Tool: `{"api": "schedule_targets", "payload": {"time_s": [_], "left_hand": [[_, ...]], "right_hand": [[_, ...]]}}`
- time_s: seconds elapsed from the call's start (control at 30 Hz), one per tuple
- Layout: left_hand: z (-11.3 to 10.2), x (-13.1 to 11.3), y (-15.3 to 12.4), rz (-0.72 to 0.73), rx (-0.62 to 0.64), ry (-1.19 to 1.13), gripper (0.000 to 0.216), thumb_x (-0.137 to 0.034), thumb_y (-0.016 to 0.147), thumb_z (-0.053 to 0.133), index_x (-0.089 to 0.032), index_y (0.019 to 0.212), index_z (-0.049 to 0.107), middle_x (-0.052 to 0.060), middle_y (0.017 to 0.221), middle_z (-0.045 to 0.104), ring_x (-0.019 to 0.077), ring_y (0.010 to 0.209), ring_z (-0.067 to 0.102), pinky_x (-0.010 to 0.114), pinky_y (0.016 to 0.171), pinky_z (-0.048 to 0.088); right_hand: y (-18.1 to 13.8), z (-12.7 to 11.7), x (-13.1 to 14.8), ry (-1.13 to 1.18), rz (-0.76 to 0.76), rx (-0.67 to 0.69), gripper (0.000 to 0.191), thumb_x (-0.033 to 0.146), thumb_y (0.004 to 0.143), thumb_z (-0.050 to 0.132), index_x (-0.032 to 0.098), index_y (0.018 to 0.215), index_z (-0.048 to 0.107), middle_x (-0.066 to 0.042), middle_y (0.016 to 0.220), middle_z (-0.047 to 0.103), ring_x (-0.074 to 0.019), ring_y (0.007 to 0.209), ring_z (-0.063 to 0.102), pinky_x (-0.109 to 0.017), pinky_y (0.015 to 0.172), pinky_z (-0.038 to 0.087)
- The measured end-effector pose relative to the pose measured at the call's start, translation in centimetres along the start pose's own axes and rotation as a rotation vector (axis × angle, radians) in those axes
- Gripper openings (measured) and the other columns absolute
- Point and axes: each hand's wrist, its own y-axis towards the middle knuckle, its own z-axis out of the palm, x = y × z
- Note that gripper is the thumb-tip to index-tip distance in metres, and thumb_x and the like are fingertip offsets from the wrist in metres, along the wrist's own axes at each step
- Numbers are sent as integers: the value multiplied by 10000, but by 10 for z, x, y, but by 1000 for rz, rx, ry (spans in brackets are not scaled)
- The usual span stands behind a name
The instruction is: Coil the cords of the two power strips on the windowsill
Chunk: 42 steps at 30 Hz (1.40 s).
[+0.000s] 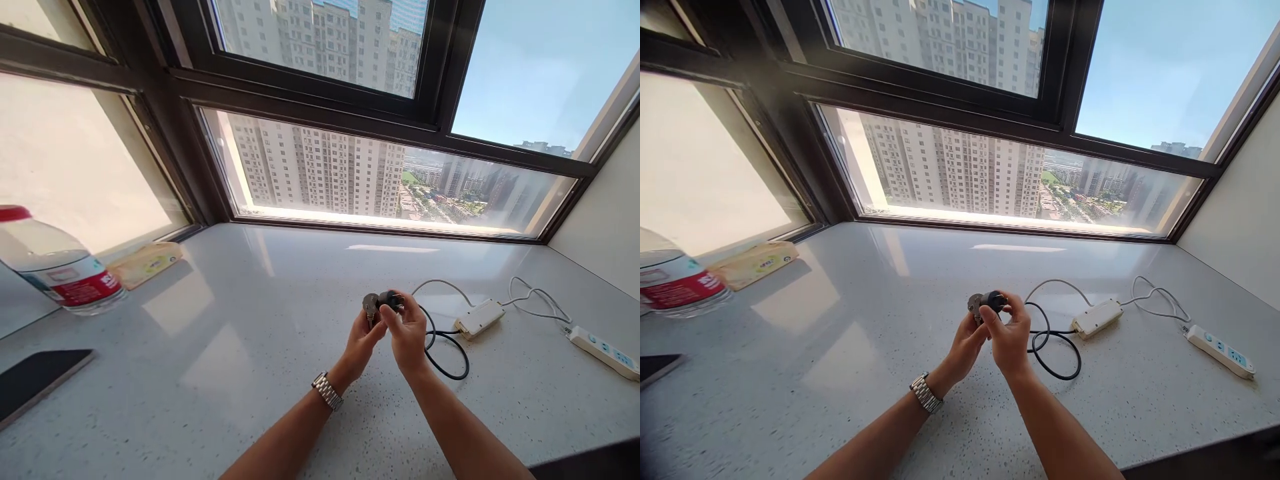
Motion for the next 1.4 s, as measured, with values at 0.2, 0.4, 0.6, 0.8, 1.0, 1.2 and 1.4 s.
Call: {"api": "schedule_targets", "payload": {"time_s": [0.2,0.4,0.6,0.8,1.0,1.2,1.4], "left_hand": [[7,-8,-1,18,-15,64,516,-497,634,760,-156,974,575,53,879,624,188,815,559,298,747,473],[6,-8,0,-23,-11,76,419,-473,668,735,-146,890,598,34,825,619,184,800,547,295,738,456],[-2,-2,7,-58,-30,-87,453,-572,748,635,-149,662,498,-15,596,476,111,582,466,255,584,398],[-2,-16,8,-105,-60,-314,466,-524,688,728,-168,681,428,-67,564,402,71,514,427,253,581,438],[0,-30,10,-58,-136,-294,523,-470,634,796,-169,612,369,-91,493,329,40,428,356,199,455,369],[-24,-92,20,110,-353,-413,462,-425,626,821,-160,653,444,-93,487,328,32,397,322,158,387,332],[-33,-186,17,314,-554,-461,369,-285,984,393,-161,637,385,-83,469,180,42,366,158,151,330,198]], "right_hand": [[-17,1,-30,122,-2,225,677,709,817,441,190,1233,568,-123,1182,598,-281,1154,515,-460,1013,395],[-15,-6,-36,40,2,308,814,781,783,381,181,1324,478,-132,1243,542,-292,1250,429,-454,1067,328],[-5,-14,-39,-165,20,422,765,660,673,661,174,1249,527,-57,958,606,-211,861,556,-306,760,477],[1,-19,-40,-313,11,535,371,385,775,634,188,1088,598,30,736,553,-111,621,456,-218,605,385],[-4,-14,-28,-760,-70,556,134,292,857,522,200,883,615,-5,681,627,-135,589,511,-221,529,264],[-7,-34,-5,-1161,-208,642,119,205,860,509,208,833,625,-32,666,658,-135,521,509,-246,498,168],[-9,-71,27,-1155,-484,565,219,221,930,406,193,861,612,-10,559,592,-108,434,425,-231,478,172]]}}
